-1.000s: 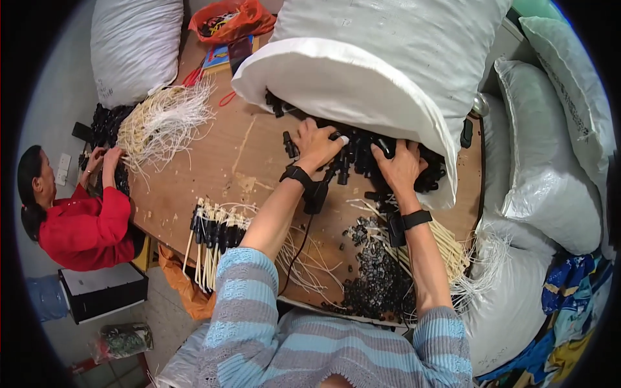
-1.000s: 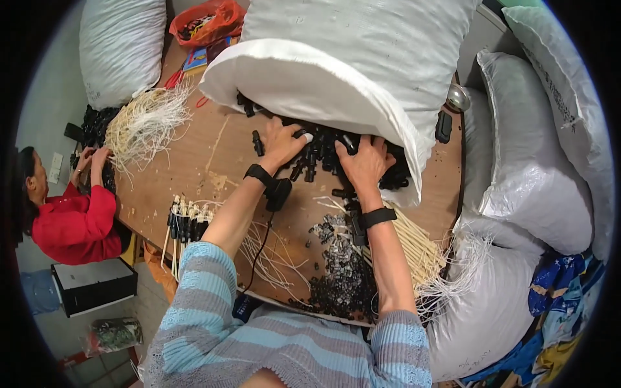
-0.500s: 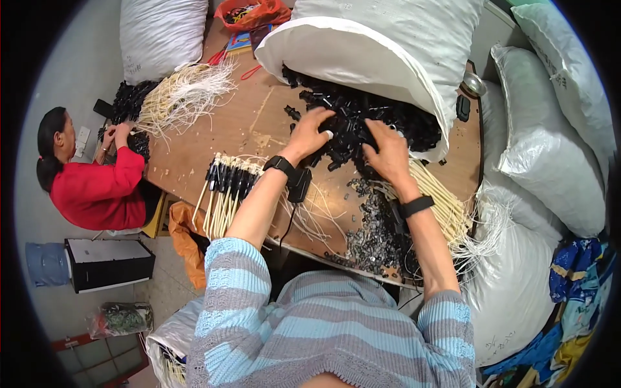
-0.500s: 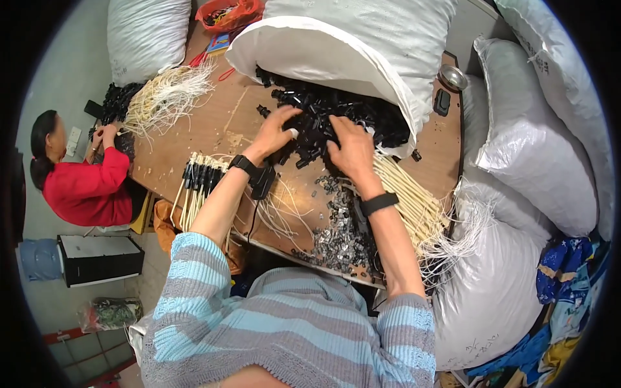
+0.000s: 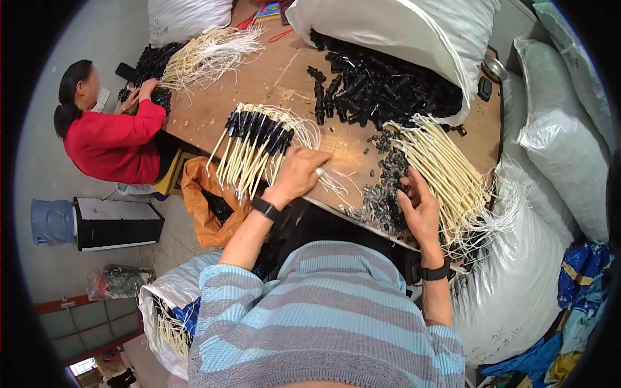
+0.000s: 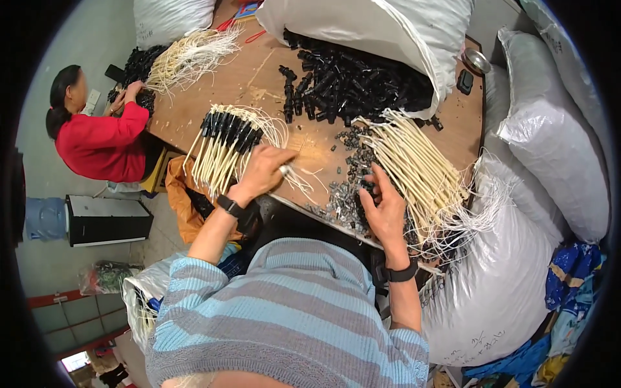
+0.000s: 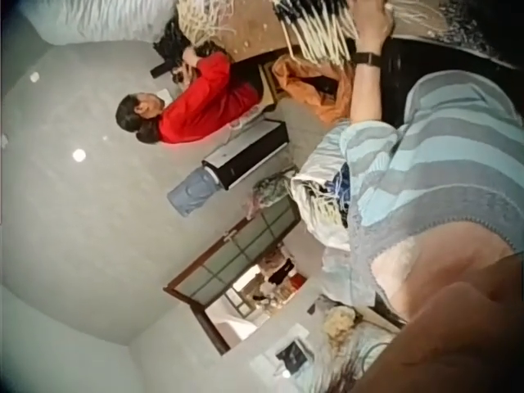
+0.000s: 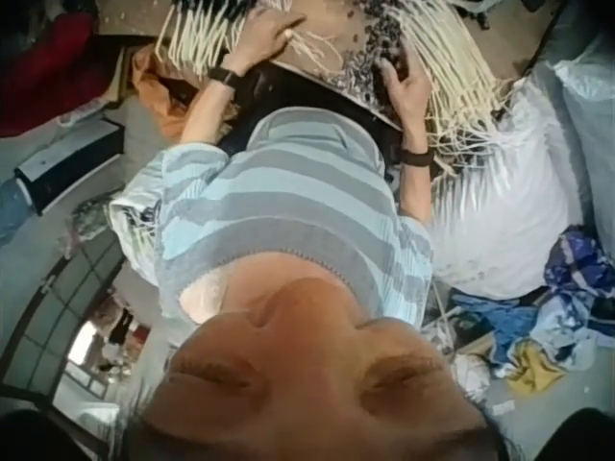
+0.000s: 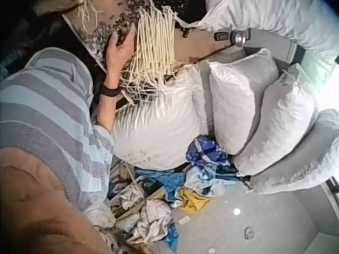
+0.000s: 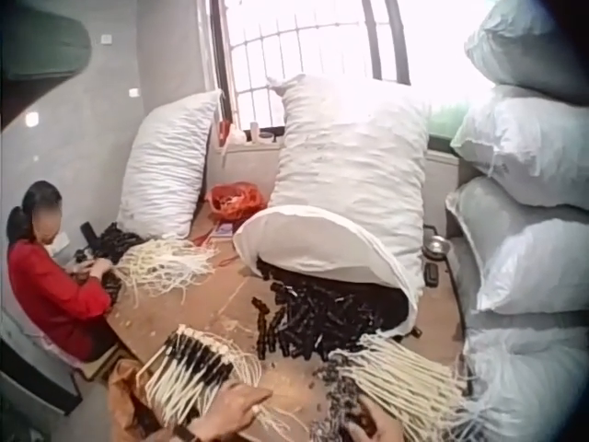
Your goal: Assembling electrical cables by threading wires through connectors.
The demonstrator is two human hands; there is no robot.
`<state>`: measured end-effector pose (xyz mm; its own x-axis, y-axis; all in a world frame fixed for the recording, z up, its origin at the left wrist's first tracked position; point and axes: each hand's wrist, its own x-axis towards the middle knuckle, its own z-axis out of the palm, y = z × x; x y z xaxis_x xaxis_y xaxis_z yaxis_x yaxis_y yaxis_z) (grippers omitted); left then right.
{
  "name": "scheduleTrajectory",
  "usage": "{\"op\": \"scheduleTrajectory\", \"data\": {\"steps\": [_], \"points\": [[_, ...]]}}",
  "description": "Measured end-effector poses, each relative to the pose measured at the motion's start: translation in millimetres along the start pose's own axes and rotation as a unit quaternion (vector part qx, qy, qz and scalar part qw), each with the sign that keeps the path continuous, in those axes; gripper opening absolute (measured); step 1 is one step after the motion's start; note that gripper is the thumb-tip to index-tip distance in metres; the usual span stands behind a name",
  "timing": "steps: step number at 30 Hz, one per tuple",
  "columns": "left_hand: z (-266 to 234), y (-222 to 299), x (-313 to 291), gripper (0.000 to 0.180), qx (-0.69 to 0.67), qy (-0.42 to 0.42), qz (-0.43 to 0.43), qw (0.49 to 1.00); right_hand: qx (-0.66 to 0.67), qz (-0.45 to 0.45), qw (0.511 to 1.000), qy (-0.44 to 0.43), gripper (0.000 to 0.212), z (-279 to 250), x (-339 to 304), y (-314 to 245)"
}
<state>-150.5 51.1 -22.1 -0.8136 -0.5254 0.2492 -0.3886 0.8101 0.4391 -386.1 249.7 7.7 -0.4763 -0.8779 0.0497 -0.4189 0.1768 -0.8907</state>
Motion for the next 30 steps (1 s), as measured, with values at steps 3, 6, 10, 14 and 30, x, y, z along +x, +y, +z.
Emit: {"op": "scheduleTrajectory", "data": {"steps": [3,6,10,14,30], "points": [[-24,-2,-23,0.033,0.105,0.019,-0.044,0.993,0.042,0.034,0.998,0.013,0.054,-5,-25,9],[-29,-10,-38,0.035,0.164,0.036,-0.063,0.984,0.035,0.005,0.998,0.052,0.050,1,-41,18],[-26,14,-36,0.032,0.201,0.091,-0.106,0.969,-0.007,0.013,0.998,0.067,0.046,0,-52,20],[-5,51,-32,0.030,-0.046,0.103,0.019,0.993,-0.096,-0.021,0.992,0.081,0.035,-11,-55,27],[22,97,-24,0.041,-0.191,-0.108,0.092,0.971,-0.295,-0.119,0.935,0.154,0.026,-36,-38,33]]}}
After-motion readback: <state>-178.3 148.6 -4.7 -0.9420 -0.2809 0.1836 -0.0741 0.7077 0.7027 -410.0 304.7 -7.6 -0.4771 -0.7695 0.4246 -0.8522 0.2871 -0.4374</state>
